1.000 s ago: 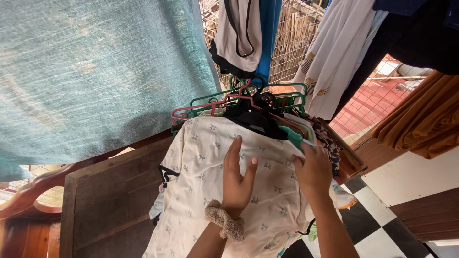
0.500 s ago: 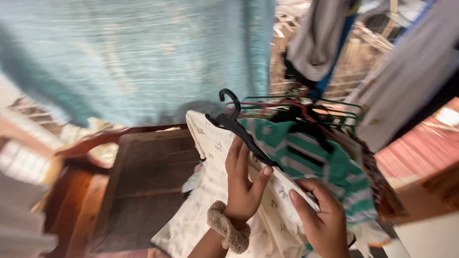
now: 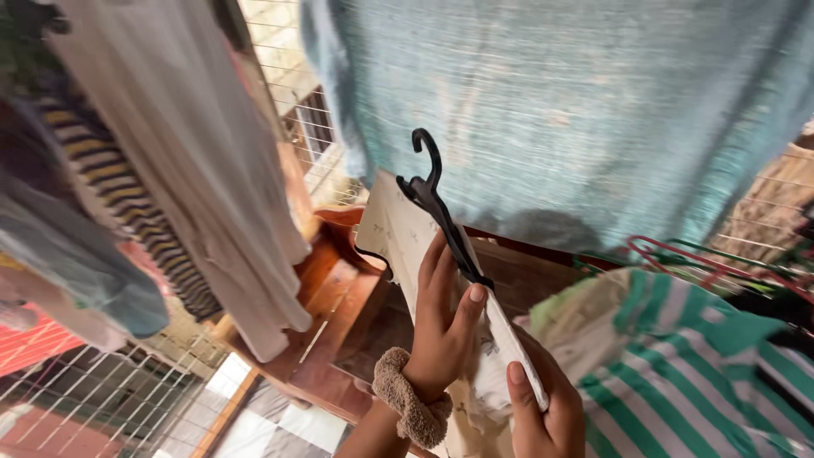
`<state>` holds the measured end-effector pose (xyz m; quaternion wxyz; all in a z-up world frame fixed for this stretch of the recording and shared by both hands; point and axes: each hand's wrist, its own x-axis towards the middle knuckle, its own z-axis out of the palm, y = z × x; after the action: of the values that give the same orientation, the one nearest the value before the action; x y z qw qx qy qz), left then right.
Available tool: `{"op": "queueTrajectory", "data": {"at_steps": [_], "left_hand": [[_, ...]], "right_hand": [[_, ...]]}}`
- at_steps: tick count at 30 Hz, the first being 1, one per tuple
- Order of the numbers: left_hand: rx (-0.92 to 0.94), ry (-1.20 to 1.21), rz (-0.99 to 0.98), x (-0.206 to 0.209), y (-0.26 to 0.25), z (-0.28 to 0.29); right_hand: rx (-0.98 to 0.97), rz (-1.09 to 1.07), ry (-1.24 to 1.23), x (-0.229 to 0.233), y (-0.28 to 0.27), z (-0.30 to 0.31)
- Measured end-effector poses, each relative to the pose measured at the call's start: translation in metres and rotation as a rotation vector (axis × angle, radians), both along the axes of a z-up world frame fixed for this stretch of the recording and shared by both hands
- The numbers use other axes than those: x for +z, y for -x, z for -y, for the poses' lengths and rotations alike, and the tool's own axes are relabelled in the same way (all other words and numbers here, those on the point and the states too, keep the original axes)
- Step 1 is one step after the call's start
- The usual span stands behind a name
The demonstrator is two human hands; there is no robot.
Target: The person hangs various pieces of clothing, including shirts and pants, onto a clothes rack using hangers. They pick up each item, place it on a hanger, and then hang it on the rack.
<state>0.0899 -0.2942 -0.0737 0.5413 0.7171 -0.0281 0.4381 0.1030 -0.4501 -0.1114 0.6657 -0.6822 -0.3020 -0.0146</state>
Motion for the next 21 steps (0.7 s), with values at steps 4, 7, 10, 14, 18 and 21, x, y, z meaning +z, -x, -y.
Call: {"op": "queueTrajectory", "data": {"at_steps": [4,7,10,14,18,21], "left_hand": [[-0.034,-0.041,0.004,0.014,0.025,-0.052],[0.081,-0.261,-0.021,0.024,0.042,-0.089],[-0.03,-0.219,0.027,0.033,0.057,-0.122],[0.027,-0.146,-0.035,0.043,0.064,-0.161],[0.047,0.017,-0.07,0.042,0.06,-0.198],[0.142,-0.033,-0.041,0.035,0.054,-0.222]], "right_hand": [[-0.012,0.122,-0.026,0.013,0.01,-0.065],[0.04,0.242,-0.15,0.028,0.013,-0.116],[0.097,0.241,-0.228,0.05,0.008,-0.169],[0.078,0.453,-0.289,0.086,-0.001,-0.239],[0.148,0.462,-0.33,0.123,-0.013,-0.299],[0.195,0.553,-0.395,0.146,-0.018,-0.334]]}}
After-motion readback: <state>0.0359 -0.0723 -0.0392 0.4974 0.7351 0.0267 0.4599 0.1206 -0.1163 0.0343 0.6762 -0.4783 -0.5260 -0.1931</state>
